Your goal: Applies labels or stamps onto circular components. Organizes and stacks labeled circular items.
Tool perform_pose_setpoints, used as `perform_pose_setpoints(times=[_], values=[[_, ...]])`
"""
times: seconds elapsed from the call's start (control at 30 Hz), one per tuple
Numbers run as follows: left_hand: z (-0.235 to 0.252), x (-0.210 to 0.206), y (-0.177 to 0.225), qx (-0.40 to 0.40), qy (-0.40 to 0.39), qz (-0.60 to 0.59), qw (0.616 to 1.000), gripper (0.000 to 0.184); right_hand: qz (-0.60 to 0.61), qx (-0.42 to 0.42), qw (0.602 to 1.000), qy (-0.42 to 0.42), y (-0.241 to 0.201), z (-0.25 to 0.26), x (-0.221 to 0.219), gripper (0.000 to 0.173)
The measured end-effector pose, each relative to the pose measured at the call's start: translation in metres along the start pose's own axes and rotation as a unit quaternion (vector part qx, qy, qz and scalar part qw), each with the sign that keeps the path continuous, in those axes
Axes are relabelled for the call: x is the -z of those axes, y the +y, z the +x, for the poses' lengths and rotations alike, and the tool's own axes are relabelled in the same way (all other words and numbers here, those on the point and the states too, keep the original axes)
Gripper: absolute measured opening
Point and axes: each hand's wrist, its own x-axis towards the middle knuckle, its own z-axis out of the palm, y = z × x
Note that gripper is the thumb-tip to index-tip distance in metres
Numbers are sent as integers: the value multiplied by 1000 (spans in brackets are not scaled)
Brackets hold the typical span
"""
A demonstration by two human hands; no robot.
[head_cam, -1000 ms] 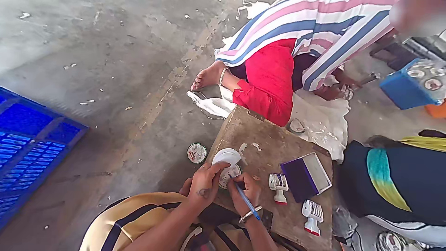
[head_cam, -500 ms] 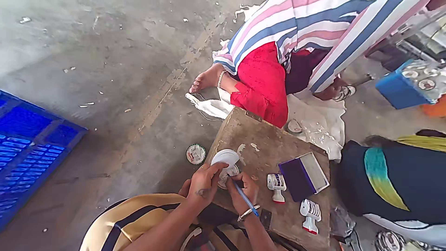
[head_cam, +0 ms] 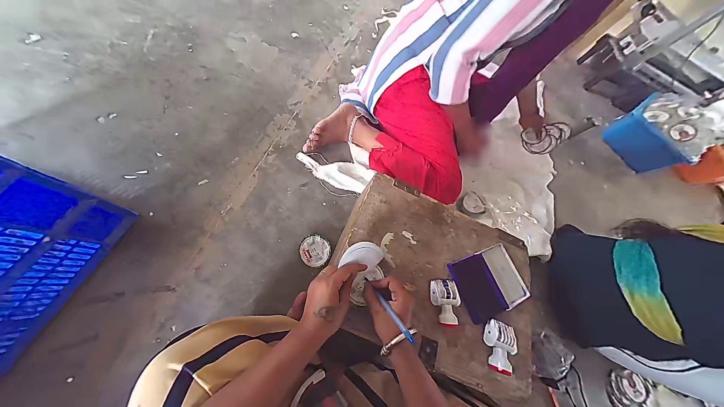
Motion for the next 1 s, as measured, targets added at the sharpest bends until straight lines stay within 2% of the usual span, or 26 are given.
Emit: perform_pose_setpoints(times=[0.27, 0.47, 0.63, 1.0], values=[[0, -1, -1, -4, 3, -2, 1000, 28, 15, -12, 1000, 6, -1, 0, 1, 12], [0, 0, 0, 9, 0, -5, 1000, 28, -23, 2, 1000, 9, 2, 2, 1, 13], [0, -1, -1, -1, 7, 0, 1000, 28, -23, -23, 999, 6, -2, 2, 3, 14], [-1, -2, -1, -1, 9, -2, 1000, 28, -18, -9, 1000, 4, -3, 3, 4, 12]])
